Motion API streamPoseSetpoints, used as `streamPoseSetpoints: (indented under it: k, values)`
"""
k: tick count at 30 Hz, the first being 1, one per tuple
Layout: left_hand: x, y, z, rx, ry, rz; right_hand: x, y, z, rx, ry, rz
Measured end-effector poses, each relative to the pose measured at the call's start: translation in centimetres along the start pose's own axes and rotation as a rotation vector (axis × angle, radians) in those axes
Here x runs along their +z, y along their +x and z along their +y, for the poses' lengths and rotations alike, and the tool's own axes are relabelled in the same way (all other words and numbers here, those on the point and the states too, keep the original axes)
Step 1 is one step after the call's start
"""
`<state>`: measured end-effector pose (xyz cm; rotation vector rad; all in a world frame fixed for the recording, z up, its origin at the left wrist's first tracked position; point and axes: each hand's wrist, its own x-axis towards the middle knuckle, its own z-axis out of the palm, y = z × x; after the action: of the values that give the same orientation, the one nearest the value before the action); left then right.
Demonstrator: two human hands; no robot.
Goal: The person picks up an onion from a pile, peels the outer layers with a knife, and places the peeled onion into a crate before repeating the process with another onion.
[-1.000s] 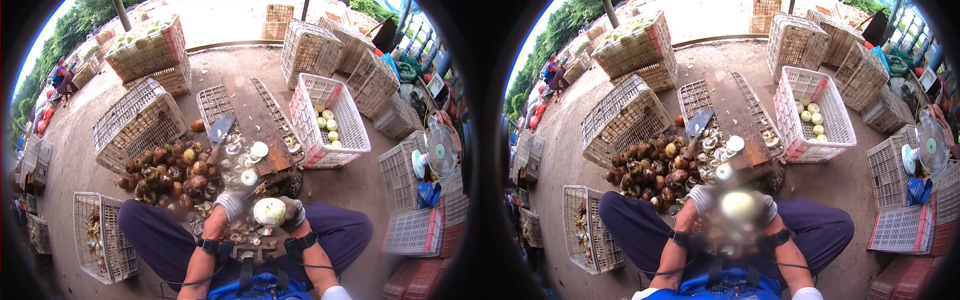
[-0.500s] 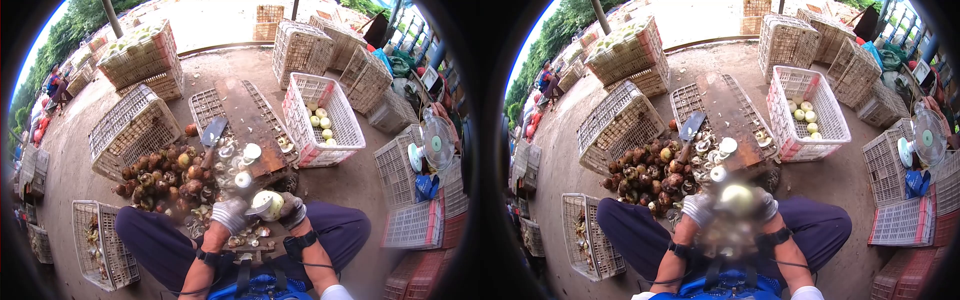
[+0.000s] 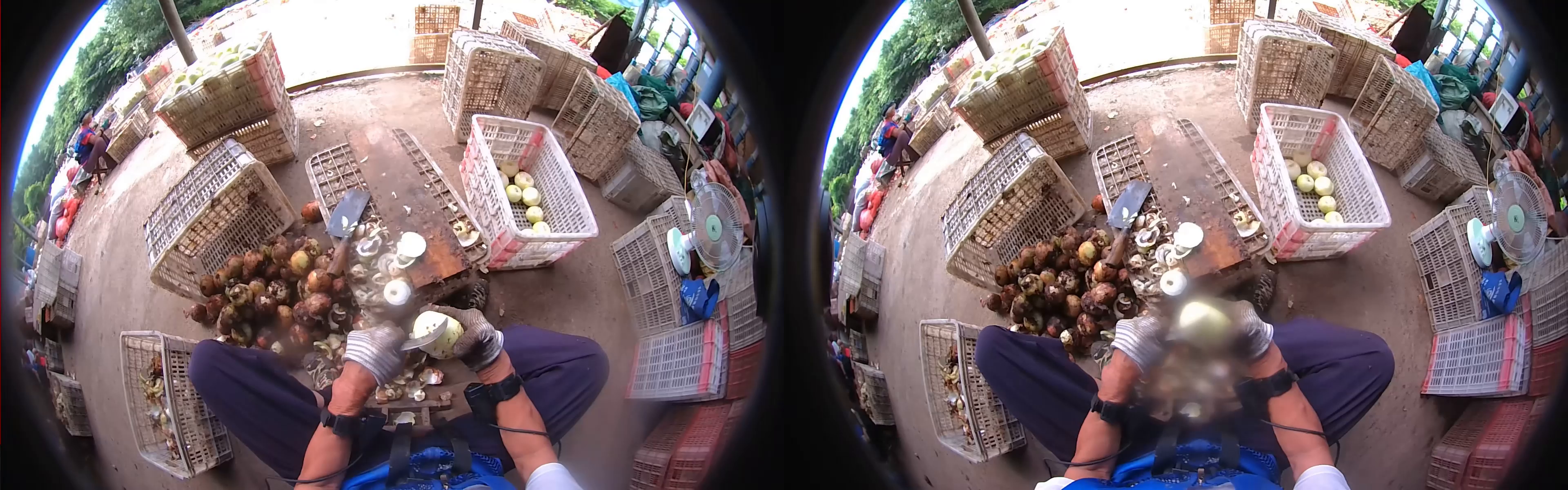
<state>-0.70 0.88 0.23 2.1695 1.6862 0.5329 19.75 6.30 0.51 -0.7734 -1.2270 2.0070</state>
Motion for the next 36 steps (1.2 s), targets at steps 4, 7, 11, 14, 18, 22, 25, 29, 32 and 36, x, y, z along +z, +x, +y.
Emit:
streamPoseSetpoints:
  k: [4, 7, 11, 14, 18, 22, 25, 29, 32, 36]
  values:
    - [1.0, 0.1, -0.7, -0.043, -0.026, -0.026, 0.3, -0.1, -0.4, 0.023, 0.190, -0.040]
    - [2.3, 0.2, -2.4, -0.170, -0.090, -0.027, 0.8, -0.2, -1.3, 0.032, -0.041, 0.018]
    - [1.4, -0.1, -1.8, -0.228, -0.231, 0.013, 0.9, -0.2, -2.3, -0.086, -0.239, 0.016]
    - [1.2, 0.1, -0.6, -0.056, -0.062, 0.031, -0.1, -0.2, -0.9, -0.205, -0.375, 0.024]
    - [-0.3, 0.8, 1.7, -0.126, -0.033, -0.142, 0.2, -0.4, -0.9, -0.015, -0.015, 0.102]
    - [3.0, 0.6, -0.9, -0.146, -0.065, -0.043, -0.8, -0.3, 0.1, -0.083, 0.052, 0.080]
    - [4.4, 0.3, -2.5, -0.206, -0.068, 0.017, -0.8, -0.2, -0.2, -0.047, -0.034, 0.111]
    - [3.9, 0.1, -2.1, -0.177, -0.085, 0.073, -0.5, 0.0, -0.3, 0.016, -0.039, 0.162]
    - [2.4, 0.7, -0.2, -0.151, -0.061, -0.014, 0.3, 0.0, -1.4, 0.000, 0.047, 0.122]
    - [1.7, 0.8, 0.5, -0.183, -0.125, -0.084, 0.2, -0.1, -0.9, -0.060, 0.272, 0.014]
